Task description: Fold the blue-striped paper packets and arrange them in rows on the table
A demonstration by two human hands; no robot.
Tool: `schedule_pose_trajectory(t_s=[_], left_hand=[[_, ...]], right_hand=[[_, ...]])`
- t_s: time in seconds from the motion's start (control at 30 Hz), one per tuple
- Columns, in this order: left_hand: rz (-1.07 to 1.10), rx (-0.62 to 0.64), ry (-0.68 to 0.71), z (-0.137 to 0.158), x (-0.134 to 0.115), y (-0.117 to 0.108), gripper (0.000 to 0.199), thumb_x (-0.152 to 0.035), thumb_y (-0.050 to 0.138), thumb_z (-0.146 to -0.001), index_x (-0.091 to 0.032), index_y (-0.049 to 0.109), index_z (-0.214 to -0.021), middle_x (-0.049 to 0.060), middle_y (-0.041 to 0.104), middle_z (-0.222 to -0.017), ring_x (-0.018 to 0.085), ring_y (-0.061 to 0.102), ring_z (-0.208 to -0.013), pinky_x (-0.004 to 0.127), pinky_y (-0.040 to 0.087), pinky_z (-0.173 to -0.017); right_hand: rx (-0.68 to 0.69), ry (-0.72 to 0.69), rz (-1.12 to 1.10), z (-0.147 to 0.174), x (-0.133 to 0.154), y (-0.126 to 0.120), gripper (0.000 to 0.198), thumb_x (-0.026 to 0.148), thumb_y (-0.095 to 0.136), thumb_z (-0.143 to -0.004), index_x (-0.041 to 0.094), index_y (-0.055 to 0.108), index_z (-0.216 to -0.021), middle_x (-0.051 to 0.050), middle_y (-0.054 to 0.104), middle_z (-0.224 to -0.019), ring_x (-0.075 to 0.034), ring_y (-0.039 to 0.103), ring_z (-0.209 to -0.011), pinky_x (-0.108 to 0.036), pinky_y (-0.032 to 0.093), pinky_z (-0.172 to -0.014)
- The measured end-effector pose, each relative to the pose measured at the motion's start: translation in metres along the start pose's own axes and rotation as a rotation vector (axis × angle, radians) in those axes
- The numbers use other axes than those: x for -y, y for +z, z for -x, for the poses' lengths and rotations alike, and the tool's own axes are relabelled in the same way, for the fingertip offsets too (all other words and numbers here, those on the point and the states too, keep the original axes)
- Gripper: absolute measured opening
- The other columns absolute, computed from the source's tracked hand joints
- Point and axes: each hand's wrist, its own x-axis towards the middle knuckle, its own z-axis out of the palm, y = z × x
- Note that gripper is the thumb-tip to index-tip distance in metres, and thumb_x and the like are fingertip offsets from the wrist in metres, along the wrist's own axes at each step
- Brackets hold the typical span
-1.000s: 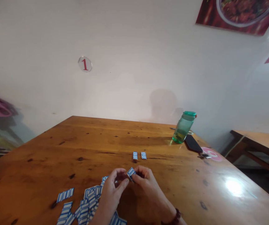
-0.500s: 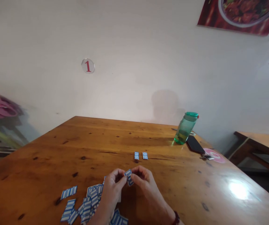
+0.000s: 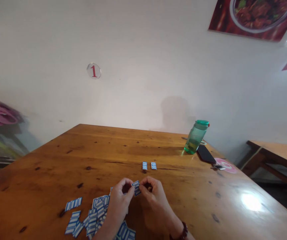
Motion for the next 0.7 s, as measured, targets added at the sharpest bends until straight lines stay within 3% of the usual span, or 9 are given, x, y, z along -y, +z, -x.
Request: schedule_pose_trajectory(t_s=[0.17,0.27,0.4,0.5,0.6,0.63,0.7], left_hand=[[-0.071,0.046,0.098,0.002,0.006,0.001,0.012,-0.029,0.052,-0.067,-0.018,0.057,-0.066,0.001,0.061,-0.061,0.017,0.058,-0.058,0.027,0.046,-0.058],[-0.117,-0.022,0.161,-0.001,0.009,-0.001,0.017,-0.03,0.053,-0.067,-0.019,0.06,-0.077,0.004,0.066,-0.075,0.019,0.061,-0.07,0.031,0.048,-0.066],[-0.145,-0.13,0.185,-0.006,0.01,-0.008,0.022,-0.035,0.051,-0.068,-0.018,0.061,-0.079,0.007,0.068,-0.079,0.021,0.062,-0.072,0.035,0.049,-0.068],[-0.153,-0.154,0.207,-0.009,0.008,-0.013,0.024,-0.038,0.05,-0.068,-0.019,0.061,-0.077,0.007,0.069,-0.078,0.021,0.063,-0.07,0.035,0.05,-0.068],[-0.164,-0.167,0.234,-0.009,0.006,-0.016,0.023,-0.038,0.051,-0.068,-0.02,0.062,-0.075,0.006,0.069,-0.076,0.021,0.063,-0.069,0.035,0.05,-0.067],[-0.167,-0.168,0.232,-0.009,0.006,-0.016,0.022,-0.038,0.051,-0.068,-0.02,0.062,-0.075,0.006,0.069,-0.075,0.021,0.063,-0.068,0.034,0.05,-0.066],[-0.166,-0.17,0.217,-0.009,0.004,-0.017,0.021,-0.038,0.052,-0.068,-0.02,0.062,-0.074,0.005,0.069,-0.075,0.021,0.063,-0.068,0.033,0.05,-0.066]], right_hand=[[-0.03,0.027,-0.068,-0.002,-0.004,0.002,0.011,0.022,0.051,-0.063,0.016,0.051,-0.054,0.004,0.046,-0.05,-0.009,0.038,-0.048,-0.02,0.031,-0.047],[-0.071,0.134,-0.102,-0.008,-0.008,-0.007,0.01,0.021,0.053,-0.06,0.016,0.051,-0.052,0.004,0.047,-0.048,-0.009,0.04,-0.049,-0.021,0.033,-0.048],[-0.138,0.261,-0.035,-0.024,-0.016,-0.041,0.012,0.017,0.053,-0.061,0.014,0.052,-0.05,0.006,0.041,-0.042,-0.007,0.037,-0.043,-0.02,0.029,-0.043],[-0.177,0.34,0.039,-0.038,-0.025,-0.073,0.017,0.017,0.055,-0.068,0.012,0.055,-0.053,0.004,0.045,-0.044,-0.008,0.042,-0.044,-0.02,0.033,-0.043],[-0.216,0.43,0.103,-0.052,-0.036,-0.095,0.018,0.025,0.053,-0.081,0.01,0.06,-0.083,-0.003,0.061,-0.08,-0.014,0.057,-0.067,-0.027,0.046,-0.058],[-0.225,0.457,0.12,-0.057,-0.039,-0.099,0.022,0.029,0.051,-0.083,0.013,0.056,-0.098,-0.004,0.059,-0.096,-0.016,0.058,-0.079,-0.032,0.049,-0.067],[-0.251,0.483,0.141,-0.065,-0.047,-0.102,0.029,0.03,0.05,-0.084,0.015,0.051,-0.109,-0.006,0.054,-0.11,-0.02,0.056,-0.091,-0.038,0.048,-0.075]])
